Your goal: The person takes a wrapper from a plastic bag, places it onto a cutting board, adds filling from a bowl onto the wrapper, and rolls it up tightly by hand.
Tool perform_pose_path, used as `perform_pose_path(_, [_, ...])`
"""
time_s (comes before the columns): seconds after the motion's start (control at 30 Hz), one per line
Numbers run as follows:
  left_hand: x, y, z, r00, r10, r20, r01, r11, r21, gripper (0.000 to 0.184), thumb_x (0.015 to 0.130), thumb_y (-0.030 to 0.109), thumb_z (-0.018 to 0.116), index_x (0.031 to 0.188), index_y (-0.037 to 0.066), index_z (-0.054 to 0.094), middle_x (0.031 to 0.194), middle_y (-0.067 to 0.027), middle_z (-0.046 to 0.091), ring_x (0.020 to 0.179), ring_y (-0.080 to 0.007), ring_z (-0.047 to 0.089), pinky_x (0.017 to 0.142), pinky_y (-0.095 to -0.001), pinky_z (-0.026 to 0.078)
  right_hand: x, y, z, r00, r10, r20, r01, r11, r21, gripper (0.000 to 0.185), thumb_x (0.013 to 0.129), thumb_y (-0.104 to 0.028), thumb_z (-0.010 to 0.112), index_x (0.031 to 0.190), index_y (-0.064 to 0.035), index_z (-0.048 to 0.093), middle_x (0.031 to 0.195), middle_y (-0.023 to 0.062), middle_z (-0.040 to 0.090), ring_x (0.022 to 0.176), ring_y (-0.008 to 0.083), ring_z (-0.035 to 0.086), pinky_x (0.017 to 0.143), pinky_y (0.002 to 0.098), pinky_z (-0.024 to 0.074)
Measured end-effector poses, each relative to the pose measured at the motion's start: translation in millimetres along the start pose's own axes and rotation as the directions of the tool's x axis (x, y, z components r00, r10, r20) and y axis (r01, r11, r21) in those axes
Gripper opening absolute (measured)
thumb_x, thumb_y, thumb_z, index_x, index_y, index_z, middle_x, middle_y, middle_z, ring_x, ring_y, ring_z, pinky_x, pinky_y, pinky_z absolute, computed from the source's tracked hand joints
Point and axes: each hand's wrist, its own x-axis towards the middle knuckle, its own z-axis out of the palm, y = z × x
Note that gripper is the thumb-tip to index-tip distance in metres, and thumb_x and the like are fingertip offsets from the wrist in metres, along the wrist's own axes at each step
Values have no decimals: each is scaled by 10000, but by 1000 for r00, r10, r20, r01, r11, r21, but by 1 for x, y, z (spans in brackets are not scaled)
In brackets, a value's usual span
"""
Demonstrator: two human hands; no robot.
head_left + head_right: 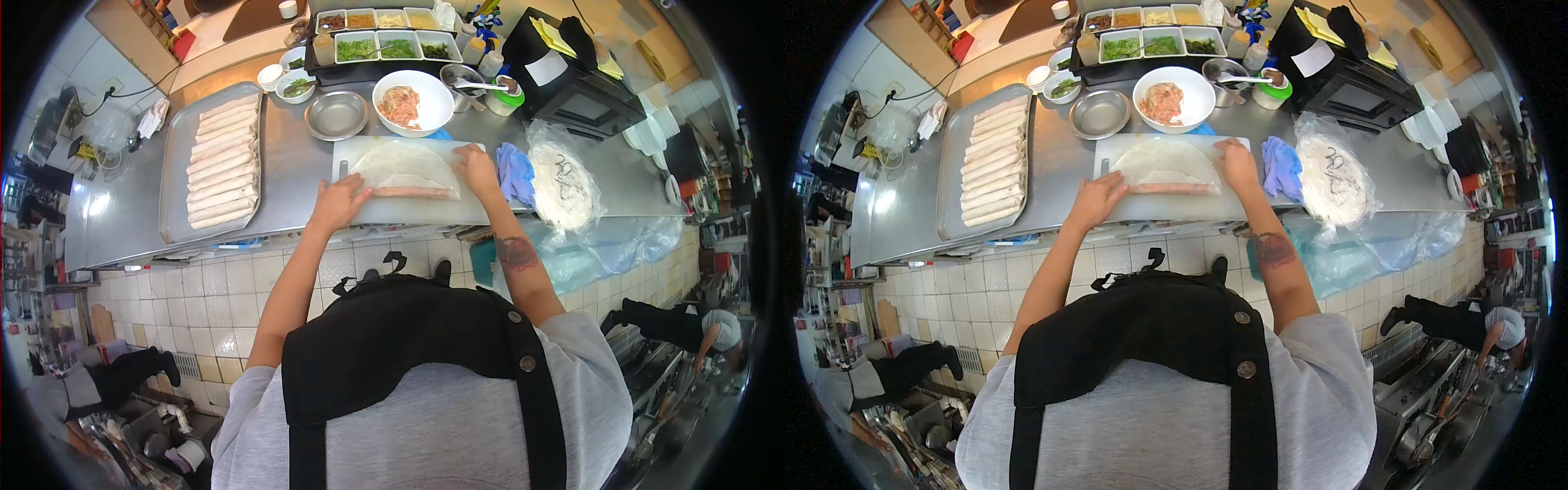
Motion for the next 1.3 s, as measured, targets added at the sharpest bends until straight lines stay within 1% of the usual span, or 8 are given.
perform_pose_path(0.07, [2,0,0,1000,-14,-1,14,1000,-7,569,911,518,412,1174,47,598,1326,-118,511,1230,-273,474,1015,-647,217,0,8,9,971,-225,79,214,969,126,178,721,-72,619,884,-59,689,955,127,633,879,317,617,767,400,504])
perform_pose_path(0.3, [0,-5,6,1000,-11,-28,11,1000,-8,552,912,510,420,1176,58,597,1325,-105,515,1219,-274,482,1012,-660,207,5,15,15,994,-110,7,109,993,53,132,720,-31,647,842,-43,697,846,121,660,787,308,638,714,371,510])
perform_pose_path(0.4, [0,-6,8,999,-22,-43,21,999,-31,546,911,505,428,1178,59,595,1322,-99,519,1220,-272,482,1009,-665,209,25,-12,-1,988,-44,-151,74,978,198,141,746,-35,645,877,-37,698,832,138,673,729,282,652,686,346,517])
perform_pose_path(0.53, [-2,-5,7,998,-12,-65,9,999,-43,506,912,474,447,1170,69,607,1318,-92,525,1212,-268,492,986,-633,250,91,-52,-5,991,-4,131,-76,793,604,172,769,-72,627,916,-26,703,874,162,684,788,251,667,740,320,514])
perform_pose_path(0.63, [-4,-5,8,996,-9,-91,4,998,-56,473,916,441,462,1163,69,614,1311,-90,533,1195,-268,509,977,-576,293,123,-57,19,881,-350,317,261,921,289,193,780,-132,658,936,-26,695,858,143,686,777,229,661,723,315,508])
perform_pose_path(0.77, [-3,-11,12,991,13,-137,-35,986,-160,464,911,428,483,1132,43,620,1267,-124,559,1174,-287,525,986,-583,321,129,-72,21,745,-266,612,274,958,82,251,747,-190,706,934,-23,694,882,148,686,814,233,657,752,321,503])
perform_pose_path(0.97, [-15,-24,14,936,-146,-321,-44,854,-518,325,916,267,519,1050,-6,635,1061,-196,643,998,-327,617,843,-324,474,120,-72,28,893,-307,329,251,947,202,277,620,-143,777,883,-83,715,757,119,681,696,267,657,671,334,512])
perform_pose_path(1.3, [-26,-28,33,875,-147,-461,13,960,-281,218,817,182,639,972,31,667,886,-125,619,733,-235,579,677,-330,454,94,-86,34,936,-351,35,343,930,133,156,674,-131,709,818,-71,705,747,156,651,650,295,637,637,368,509])
